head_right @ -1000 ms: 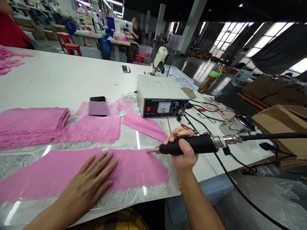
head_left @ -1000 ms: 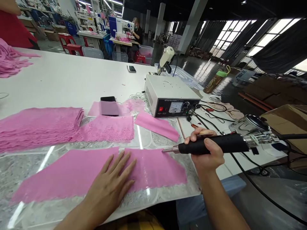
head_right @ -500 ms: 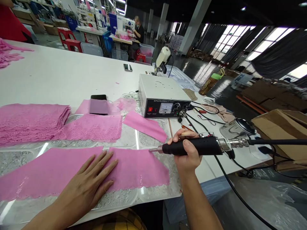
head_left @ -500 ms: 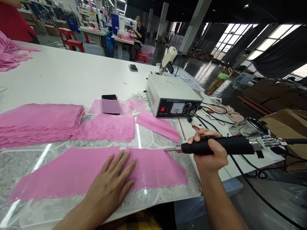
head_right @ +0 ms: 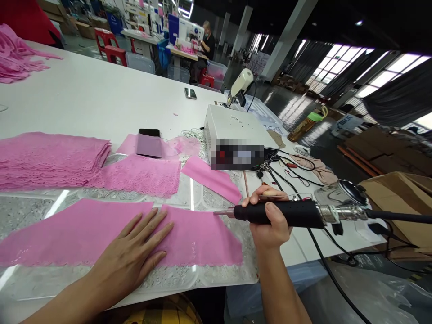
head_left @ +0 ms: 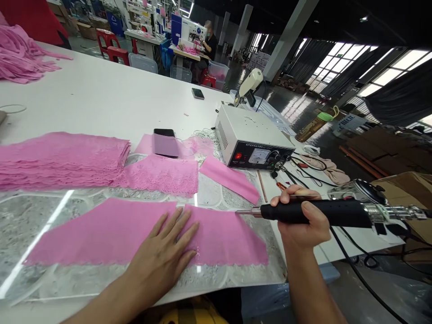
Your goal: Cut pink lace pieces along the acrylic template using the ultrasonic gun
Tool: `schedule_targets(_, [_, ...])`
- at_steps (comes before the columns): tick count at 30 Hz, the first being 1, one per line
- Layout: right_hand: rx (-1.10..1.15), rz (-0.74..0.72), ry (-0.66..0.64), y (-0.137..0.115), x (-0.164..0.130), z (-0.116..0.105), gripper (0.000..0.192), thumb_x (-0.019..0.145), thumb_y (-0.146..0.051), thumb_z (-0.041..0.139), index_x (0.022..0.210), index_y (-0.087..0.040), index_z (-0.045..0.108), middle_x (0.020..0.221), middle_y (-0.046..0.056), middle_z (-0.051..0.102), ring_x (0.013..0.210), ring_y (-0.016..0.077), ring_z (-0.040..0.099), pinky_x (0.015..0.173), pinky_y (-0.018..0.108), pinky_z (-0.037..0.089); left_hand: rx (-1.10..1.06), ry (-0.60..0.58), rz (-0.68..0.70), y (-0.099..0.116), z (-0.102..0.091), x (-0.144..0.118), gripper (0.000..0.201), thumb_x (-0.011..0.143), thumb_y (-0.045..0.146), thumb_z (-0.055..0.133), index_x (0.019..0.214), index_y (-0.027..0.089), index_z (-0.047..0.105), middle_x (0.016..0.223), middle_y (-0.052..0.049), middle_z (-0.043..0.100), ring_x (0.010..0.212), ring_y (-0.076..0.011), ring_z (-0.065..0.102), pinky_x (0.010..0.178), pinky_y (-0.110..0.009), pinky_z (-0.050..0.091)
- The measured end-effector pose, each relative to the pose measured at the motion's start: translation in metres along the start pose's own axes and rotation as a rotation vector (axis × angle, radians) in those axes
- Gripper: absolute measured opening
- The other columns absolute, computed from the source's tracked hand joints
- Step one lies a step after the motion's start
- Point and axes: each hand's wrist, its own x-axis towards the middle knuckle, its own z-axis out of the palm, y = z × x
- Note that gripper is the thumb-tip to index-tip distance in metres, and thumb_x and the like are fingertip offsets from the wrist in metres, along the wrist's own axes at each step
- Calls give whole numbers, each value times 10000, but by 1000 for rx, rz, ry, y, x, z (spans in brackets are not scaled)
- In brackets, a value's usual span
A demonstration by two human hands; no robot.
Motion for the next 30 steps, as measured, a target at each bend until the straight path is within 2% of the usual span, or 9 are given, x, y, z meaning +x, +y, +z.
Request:
schedule_targets(8, [-26,47,48,1,3,-9,126,571,-247,577,670,-184,623,711,9,579,557,121,526,439,289,512,-44,11,-76,6,-8,5,430,1016,420,349,1260,208,631,1401,-104,554,1309,-308,503,1063,-464,414])
schedule_targets(11, [-43,22,46,-2,5,-7,146,554,-255,565,662,-181,630,696,9,578,546,124,524,422,289,504,-44,14,-72,6,-9,6,437,1022,409,328,1255,202,635,1396,-107,558,1303,-314,510,1048,-471,427])
schedule_targets(20, [1,13,-31,-4,3,19,156,567,-257,573,688,-190,645,716,9,588,535,123,523,419,292,500,-26,51,-72,6,-4,4,467,1033,403,283,1262,200,635,1395,-108,558,1300,-300,516,1043,-470,430])
schedule_targets(30, [86,31,-208,13,-16,48,125,672,-247,579,763,-196,647,782,17,571,579,119,527,473,296,507,-42,28,-88,7,-3,2,457,1030,405,307,1271,190,630,1413,-124,537,1324,-307,490,1067,-484,407])
